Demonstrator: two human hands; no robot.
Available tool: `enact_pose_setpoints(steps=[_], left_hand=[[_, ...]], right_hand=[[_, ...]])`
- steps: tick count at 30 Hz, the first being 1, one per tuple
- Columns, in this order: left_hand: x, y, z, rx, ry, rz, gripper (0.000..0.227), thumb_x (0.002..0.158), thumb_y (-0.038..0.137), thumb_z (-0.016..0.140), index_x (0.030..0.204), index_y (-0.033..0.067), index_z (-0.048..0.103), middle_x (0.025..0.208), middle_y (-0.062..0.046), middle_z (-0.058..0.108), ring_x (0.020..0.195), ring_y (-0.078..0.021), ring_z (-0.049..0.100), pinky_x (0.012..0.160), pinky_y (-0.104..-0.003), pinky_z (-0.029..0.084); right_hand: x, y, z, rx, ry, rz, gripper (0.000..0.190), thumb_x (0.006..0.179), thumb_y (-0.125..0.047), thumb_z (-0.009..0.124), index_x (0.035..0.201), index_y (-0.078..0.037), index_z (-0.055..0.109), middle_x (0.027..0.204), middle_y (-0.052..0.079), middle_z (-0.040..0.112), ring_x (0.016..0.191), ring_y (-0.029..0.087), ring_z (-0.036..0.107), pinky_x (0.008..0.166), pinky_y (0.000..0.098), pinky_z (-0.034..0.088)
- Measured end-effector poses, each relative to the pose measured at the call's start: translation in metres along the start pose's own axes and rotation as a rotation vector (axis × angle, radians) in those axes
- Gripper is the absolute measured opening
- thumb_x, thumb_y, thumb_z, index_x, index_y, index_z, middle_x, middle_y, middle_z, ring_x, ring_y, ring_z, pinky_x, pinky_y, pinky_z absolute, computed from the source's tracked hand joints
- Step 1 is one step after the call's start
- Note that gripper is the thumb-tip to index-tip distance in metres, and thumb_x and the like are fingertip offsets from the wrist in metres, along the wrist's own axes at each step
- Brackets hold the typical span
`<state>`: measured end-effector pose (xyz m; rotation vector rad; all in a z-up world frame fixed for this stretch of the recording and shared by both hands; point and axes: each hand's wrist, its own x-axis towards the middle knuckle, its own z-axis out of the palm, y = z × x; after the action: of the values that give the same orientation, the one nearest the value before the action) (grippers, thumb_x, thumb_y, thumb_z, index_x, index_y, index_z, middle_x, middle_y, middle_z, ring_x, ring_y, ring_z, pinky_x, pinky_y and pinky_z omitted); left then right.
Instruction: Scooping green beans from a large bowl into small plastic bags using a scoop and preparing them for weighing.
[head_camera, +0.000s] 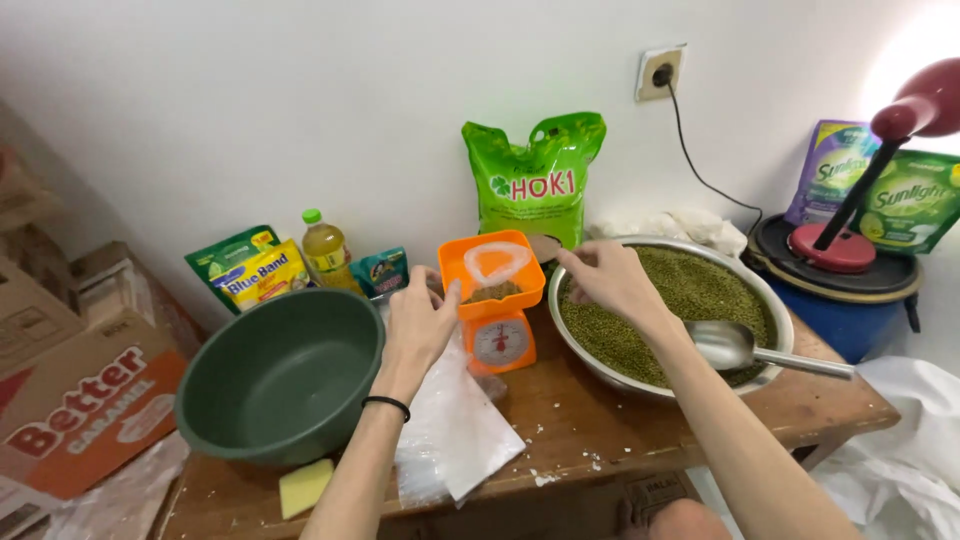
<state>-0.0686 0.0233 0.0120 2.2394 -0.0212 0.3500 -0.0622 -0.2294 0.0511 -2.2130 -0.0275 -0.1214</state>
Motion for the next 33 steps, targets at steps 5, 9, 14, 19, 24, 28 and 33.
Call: enact_pose_setpoints(steps=[5,9,14,19,24,28,33], left_hand=[[-0.014,0.018,-0.019,0.023,0.021,0.034,0.039,0.096,0.043,0.059,0.118,0.0101,0.061,0.078,-0.008,0.074,0.088,-0.0287,0.075,0.081,-0.045,0.058],[-0.025,0.028,-0.027,-0.005,0.035,0.055,0.035,0.097,0.037,0.057,0.118,0.0079,0.061,0.074,-0.007,0.072,0.071,-0.0214,0.075,0.075,-0.04,0.059],[-0.039,0.042,-0.032,-0.041,0.048,0.107,0.034,0.098,0.033,0.058,0.118,0.0052,0.061,0.073,-0.01,0.071,0.067,-0.0228,0.075,0.071,-0.039,0.059],[-0.041,0.045,-0.032,-0.074,0.064,0.154,0.03,0.098,0.027,0.058,0.116,0.0029,0.063,0.07,-0.01,0.069,0.063,-0.0223,0.074,0.066,-0.038,0.059],[-0.044,0.043,-0.031,-0.057,0.055,0.158,0.027,0.097,0.028,0.059,0.108,0.0044,0.067,0.071,-0.01,0.07,0.067,-0.0256,0.075,0.07,-0.041,0.059],[-0.045,0.047,-0.034,0.05,0.046,0.126,0.03,0.096,0.033,0.058,0.108,0.0089,0.07,0.082,-0.011,0.074,0.083,-0.0347,0.075,0.075,-0.048,0.058],[-0.04,0.041,-0.031,0.099,0.04,0.076,0.031,0.095,0.037,0.057,0.107,0.0132,0.072,0.092,-0.009,0.077,0.092,-0.0361,0.074,0.082,-0.049,0.056]], right_hand=[[-0.029,-0.013,-0.014,0.092,0.03,-0.017,0.052,0.099,-0.038,0.06,0.123,0.007,0.069,0.084,0.024,0.073,0.074,0.029,0.076,0.073,0.0381,0.062],[-0.056,-0.026,-0.026,0.118,0.044,-0.016,0.048,0.1,-0.029,0.059,0.125,0.011,0.066,0.088,0.027,0.072,0.078,0.031,0.076,0.074,0.0394,0.063],[-0.066,-0.029,-0.037,0.121,0.057,-0.055,0.048,0.097,-0.026,0.062,0.123,0.014,0.065,0.087,0.028,0.071,0.077,0.03,0.076,0.073,0.0373,0.063],[-0.073,-0.035,-0.041,0.103,0.069,-0.056,0.044,0.097,-0.022,0.062,0.123,0.013,0.066,0.088,0.028,0.071,0.076,0.029,0.076,0.073,0.0357,0.063],[-0.072,-0.033,-0.042,0.089,0.074,-0.053,0.042,0.094,-0.021,0.063,0.121,0.011,0.068,0.084,0.025,0.072,0.074,0.027,0.076,0.073,0.0356,0.062],[-0.066,-0.031,-0.037,0.109,0.067,-0.049,0.042,0.092,-0.02,0.063,0.12,0.012,0.068,0.085,0.026,0.072,0.075,0.027,0.075,0.074,0.0349,0.062],[-0.06,-0.035,-0.029,0.094,0.068,-0.045,0.042,0.092,-0.021,0.063,0.121,0.009,0.069,0.086,0.023,0.073,0.073,0.026,0.076,0.073,0.0365,0.062]])
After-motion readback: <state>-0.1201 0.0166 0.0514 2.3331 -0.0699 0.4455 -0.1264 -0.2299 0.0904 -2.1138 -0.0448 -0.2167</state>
